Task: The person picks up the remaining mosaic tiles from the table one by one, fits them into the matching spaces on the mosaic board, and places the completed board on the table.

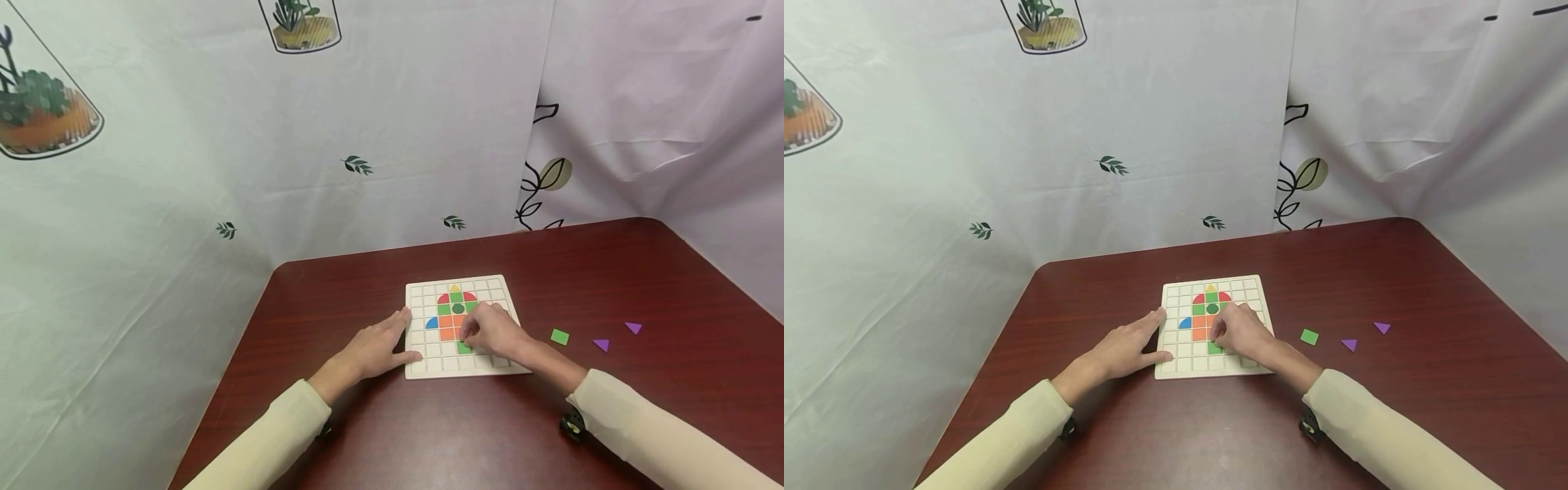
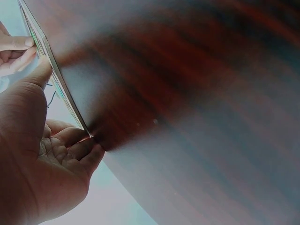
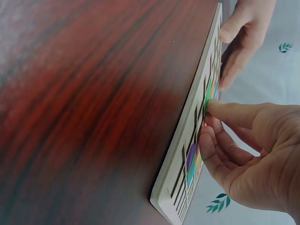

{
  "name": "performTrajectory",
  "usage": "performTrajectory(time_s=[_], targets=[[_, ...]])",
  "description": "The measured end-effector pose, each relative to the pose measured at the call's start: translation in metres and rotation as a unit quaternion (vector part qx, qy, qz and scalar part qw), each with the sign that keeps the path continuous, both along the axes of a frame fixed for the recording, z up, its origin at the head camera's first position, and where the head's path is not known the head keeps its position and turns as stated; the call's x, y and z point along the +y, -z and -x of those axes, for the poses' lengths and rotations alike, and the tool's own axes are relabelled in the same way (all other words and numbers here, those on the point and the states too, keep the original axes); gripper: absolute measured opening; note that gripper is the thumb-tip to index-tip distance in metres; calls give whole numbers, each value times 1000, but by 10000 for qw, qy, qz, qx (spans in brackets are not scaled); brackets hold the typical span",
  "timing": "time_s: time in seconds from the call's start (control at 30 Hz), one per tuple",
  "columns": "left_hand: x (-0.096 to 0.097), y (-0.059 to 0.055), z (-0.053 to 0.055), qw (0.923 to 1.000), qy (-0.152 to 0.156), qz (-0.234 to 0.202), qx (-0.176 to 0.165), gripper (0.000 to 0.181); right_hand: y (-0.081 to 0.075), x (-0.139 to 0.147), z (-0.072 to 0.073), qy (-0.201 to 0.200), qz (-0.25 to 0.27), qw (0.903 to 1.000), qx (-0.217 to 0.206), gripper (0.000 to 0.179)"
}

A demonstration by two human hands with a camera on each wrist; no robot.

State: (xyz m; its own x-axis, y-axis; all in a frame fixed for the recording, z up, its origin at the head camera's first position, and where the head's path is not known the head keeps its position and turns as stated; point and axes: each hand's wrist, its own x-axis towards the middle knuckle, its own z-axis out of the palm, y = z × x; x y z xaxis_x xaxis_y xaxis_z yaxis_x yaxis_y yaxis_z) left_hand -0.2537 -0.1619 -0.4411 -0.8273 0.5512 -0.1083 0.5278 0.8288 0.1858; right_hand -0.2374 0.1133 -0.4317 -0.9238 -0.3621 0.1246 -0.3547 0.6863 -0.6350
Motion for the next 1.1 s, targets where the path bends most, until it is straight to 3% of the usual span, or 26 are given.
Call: performTrajectory(time_s=[0.23, 0.47, 0.67, 0.83, 1.1], targets=[[0, 0, 0, 10000, -17, 11, 7, 98, 1, -1, -1, -17, -14, 9998, 179, 21], [0, 0, -1, 10000, -37, 30, -18, 98, -1, 0, -1, 65, 59, 9999, 89, 18], [0, 1, 0, 10000, -37, 43, -9, 99, -11, 11, 2, 279, 420, 9987, -8, 6], [0, 1, 0, 10000, -33, 60, 1, 99, -21, 21, 6, 484, 545, 9970, 256, 6], [0, 0, 0, 10000, -27, 46, 5, 99, -33, 36, 10, 788, 778, 9938, 131, 12]])
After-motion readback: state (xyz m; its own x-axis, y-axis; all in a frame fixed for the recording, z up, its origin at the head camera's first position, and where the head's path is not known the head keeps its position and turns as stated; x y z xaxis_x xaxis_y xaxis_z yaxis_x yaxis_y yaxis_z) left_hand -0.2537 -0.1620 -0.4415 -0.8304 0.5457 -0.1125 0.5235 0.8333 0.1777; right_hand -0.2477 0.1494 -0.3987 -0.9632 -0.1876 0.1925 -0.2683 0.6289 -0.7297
